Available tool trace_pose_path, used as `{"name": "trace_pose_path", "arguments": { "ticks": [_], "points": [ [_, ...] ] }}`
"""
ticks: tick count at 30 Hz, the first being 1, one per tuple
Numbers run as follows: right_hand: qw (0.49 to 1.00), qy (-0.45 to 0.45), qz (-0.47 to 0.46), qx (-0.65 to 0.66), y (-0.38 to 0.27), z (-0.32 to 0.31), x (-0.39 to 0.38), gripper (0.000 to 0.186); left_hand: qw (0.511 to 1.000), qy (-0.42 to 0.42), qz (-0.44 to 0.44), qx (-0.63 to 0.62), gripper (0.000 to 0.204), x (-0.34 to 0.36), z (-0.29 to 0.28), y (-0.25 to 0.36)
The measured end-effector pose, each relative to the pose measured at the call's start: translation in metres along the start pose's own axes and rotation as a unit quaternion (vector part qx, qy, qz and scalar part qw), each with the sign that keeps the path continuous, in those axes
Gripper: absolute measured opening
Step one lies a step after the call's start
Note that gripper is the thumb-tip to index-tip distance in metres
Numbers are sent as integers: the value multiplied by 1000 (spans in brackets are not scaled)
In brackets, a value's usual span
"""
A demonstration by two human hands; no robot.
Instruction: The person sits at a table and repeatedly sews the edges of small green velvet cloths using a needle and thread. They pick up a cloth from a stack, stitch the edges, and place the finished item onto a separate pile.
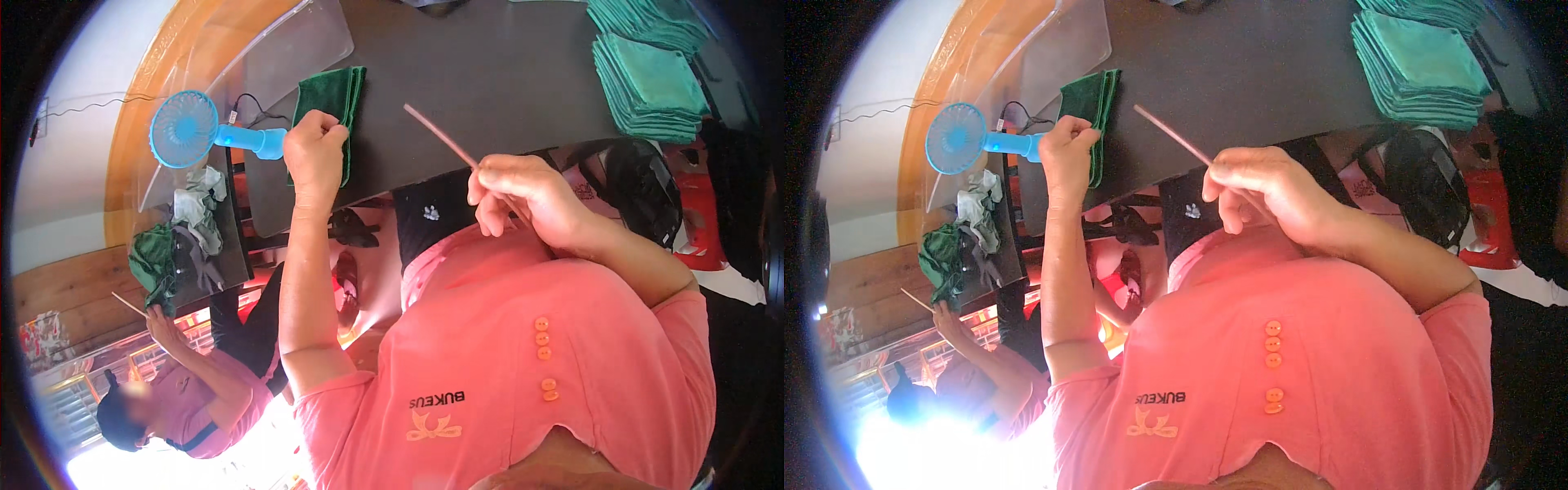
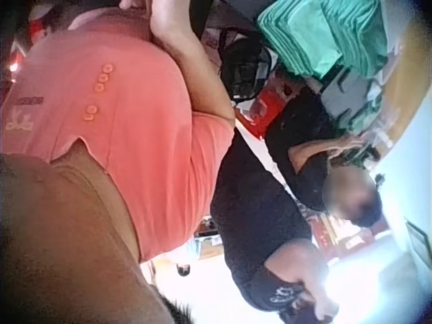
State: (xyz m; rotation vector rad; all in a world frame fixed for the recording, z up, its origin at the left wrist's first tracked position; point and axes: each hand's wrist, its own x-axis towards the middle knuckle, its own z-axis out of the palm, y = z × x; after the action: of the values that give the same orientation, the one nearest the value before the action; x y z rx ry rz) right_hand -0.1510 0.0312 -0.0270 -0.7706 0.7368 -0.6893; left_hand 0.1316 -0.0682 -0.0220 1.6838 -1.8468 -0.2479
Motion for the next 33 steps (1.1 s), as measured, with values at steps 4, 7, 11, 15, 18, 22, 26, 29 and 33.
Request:
{"name": "trace_pose_path", "arguments": {
  "ticks": [4, 7, 11, 15, 18, 22, 26, 29, 33],
  "points": [
    [991, -31, 25, -126, -14, 10, 11, 30, 984, -41, -82, -154, 11, 0, -12, 2],
    [986, -42, 5, -160, -16, 21, 26, 30, 968, -60, -119, -213, 8, -3, -20, 10],
    [988, -42, 24, -145, -19, 33, 43, 31, 965, -72, -127, -216, 6, -7, -28, 22],
    [991, -48, 31, -123, -21, 35, 50, 32, 966, -68, -106, -224, 6, -10, -29, 29],
    [992, -56, 32, -110, -21, 32, 51, 32, 970, -76, -78, -215, 7, -10, -27, 31],
    [992, -61, 44, -103, -26, 31, 48, 31, 980, -80, -53, -176, 9, -11, -26, 26],
    [993, -60, 54, -86, -27, 30, 46, 30, 985, -79, -29, -153, 8, -11, -28, 32],
    [993, -65, 55, -81, -28, 29, 45, 30, 990, -55, 28, -130, 7, -13, -29, 37],
    [994, -64, 44, -75, -30, 30, 46, 29, 986, -67, 35, -148, 7, -18, -29, 42]
  ]
}}
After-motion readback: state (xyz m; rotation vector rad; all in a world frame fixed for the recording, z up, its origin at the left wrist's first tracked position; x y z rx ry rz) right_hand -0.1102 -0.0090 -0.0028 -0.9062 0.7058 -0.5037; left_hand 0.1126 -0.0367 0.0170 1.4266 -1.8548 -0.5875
